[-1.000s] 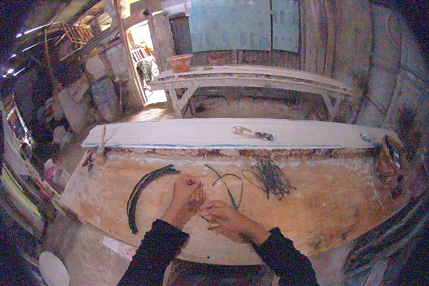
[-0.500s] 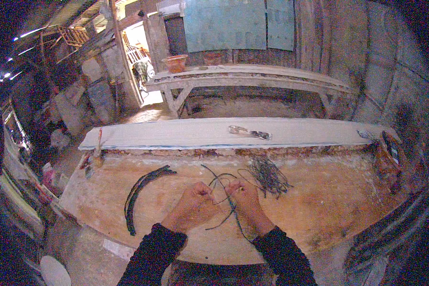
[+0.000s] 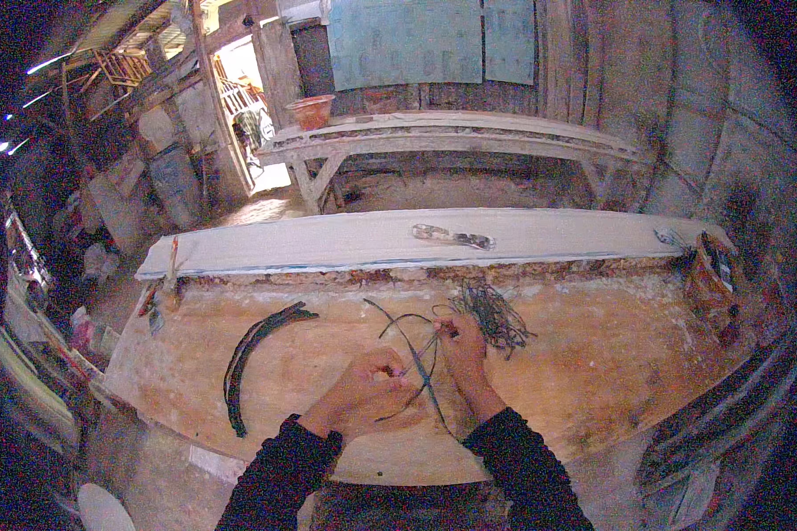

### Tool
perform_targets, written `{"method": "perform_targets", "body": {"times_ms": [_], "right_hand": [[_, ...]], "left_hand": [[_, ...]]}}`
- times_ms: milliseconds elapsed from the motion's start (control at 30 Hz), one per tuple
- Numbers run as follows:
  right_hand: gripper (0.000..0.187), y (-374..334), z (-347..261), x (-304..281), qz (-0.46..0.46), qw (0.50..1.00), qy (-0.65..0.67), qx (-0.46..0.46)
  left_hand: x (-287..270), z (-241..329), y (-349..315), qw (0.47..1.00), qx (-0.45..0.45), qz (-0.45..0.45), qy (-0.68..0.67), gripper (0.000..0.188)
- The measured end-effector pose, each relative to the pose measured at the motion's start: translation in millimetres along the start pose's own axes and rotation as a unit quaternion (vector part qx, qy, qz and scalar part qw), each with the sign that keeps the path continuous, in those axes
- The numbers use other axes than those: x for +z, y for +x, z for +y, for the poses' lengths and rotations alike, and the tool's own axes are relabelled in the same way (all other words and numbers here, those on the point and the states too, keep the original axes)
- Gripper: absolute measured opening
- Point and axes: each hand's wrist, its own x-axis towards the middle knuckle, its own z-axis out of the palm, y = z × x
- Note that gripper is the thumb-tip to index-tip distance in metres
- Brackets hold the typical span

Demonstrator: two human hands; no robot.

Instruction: The person weaves thin black rubber strips together by hand on a wooden workbench. They repeatedly interlace the strips, forming a braided structure while occasionally adjusting the tension and alignment.

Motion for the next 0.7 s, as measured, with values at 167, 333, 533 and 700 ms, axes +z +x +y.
{"method": "perform_targets", "body": {"times_ms": [167,333,533,700], "right_hand": [[0.006,-1.3,-19.3,-6.5,-0.045,0.999,0.026,0.011],[0.008,-24.4,-56.6,-0.7,-0.325,0.907,0.196,0.184],[0.016,-47.9,-58.3,11.3,-0.461,0.839,0.288,0.035],[0.016,-43.1,-59.8,8.8,-0.477,0.832,0.282,0.025]], "left_hand": [[-25.6,-4.5,-1.5,0.962,-0.169,0.207,0.061,0.012],[-65.0,-64.3,-1.5,0.923,-0.083,0.374,0.04,0.007],[-32.8,-17.0,6.3,0.905,-0.198,0.329,-0.184,0.003],[-44.0,-77.5,2.3,0.955,-0.09,0.279,-0.042,0.005]]}}
